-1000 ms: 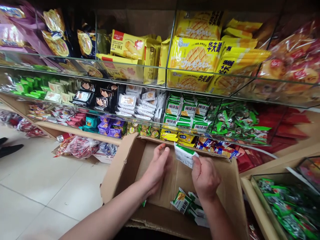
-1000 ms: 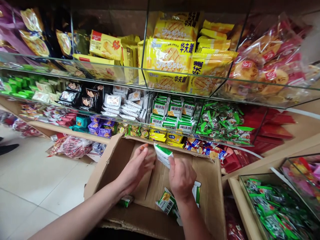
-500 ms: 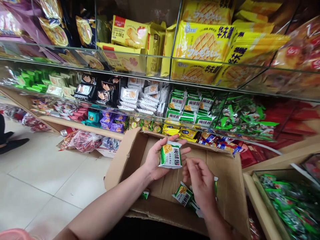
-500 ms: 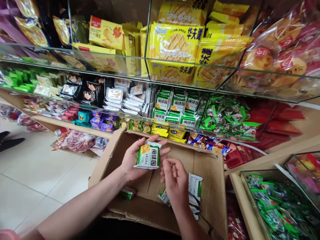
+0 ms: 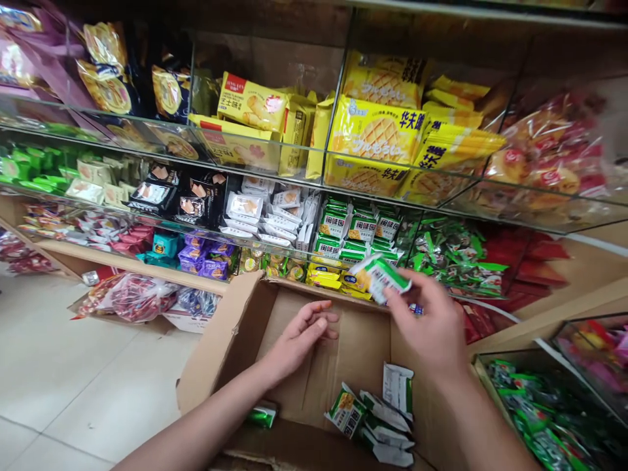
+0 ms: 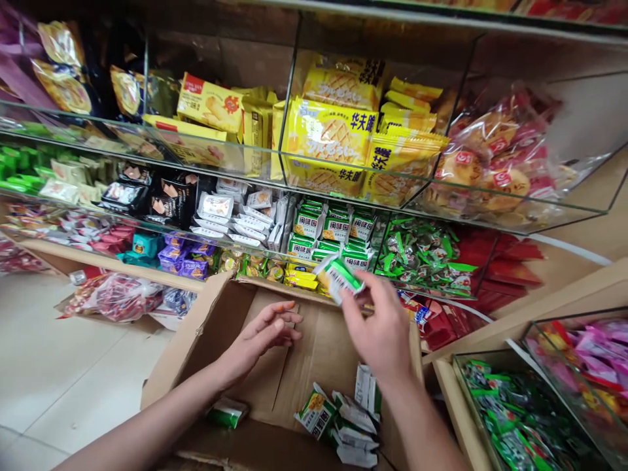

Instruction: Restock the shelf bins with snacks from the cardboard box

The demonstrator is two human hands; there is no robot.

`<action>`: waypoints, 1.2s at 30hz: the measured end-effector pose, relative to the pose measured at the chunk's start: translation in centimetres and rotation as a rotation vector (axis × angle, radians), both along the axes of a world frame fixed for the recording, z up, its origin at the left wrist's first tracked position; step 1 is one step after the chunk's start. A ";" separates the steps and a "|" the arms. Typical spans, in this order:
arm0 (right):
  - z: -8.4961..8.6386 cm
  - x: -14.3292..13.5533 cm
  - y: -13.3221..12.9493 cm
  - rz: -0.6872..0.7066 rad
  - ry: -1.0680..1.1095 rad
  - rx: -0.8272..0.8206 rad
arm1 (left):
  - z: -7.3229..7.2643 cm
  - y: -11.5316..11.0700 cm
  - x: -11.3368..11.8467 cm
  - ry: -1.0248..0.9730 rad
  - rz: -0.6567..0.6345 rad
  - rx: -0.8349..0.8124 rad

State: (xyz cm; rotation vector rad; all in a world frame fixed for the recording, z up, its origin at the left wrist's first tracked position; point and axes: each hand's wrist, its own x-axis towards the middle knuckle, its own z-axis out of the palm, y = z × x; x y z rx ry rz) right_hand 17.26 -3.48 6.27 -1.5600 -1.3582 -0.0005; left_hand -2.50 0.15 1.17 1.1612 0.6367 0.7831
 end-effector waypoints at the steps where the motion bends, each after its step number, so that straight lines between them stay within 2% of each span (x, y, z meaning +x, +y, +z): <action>1: 1.4 1.1 1.1 -0.088 -0.195 0.030 | 0.2 0.1 0.0 0.038 0.003 0.047; 3: 3.7 2.8 3.6 -0.192 -0.489 -0.010 | 0.8 0.4 0.1 0.133 0.019 0.209; 6: 5.6 3.6 7.1 -0.246 -0.732 -0.233 | 2.2 1.4 0.7 0.289 0.059 0.640; 9: 6.0 3.1 9.6 -0.266 -0.812 -0.449 | 3.6 3.1 1.6 0.383 0.127 1.049; 12: 6.1 2.7 10.9 -0.274 -0.840 -0.571 | 4.6 5.5 2.6 0.495 0.209 1.299; 15: 6.3 2.6 11.4 -0.266 -0.877 -0.584 | 5.6 8.0 4.3 0.699 0.250 1.492; 20: 6.2 2.8 12.1 -0.301 -0.979 -0.577 | 7.2 11.9 8.1 1.031 0.305 1.636; 24: 6.2 3.4 13.2 -0.229 -0.980 -0.636 | 7.3 14.0 10.4 1.128 0.291 1.672; 30: 6.2 4.3 14.4 -0.155 -0.947 -0.710 | 7.1 15.3 11.2 1.106 0.270 1.697; 33: 6.3 4.4 14.4 -0.147 -0.929 -0.707 | 7.9 15.4 11.4 1.152 0.214 1.661; 36: 6.9 4.1 13.2 -0.157 -0.918 -0.664 | 9.0 14.7 10.9 1.151 0.193 1.637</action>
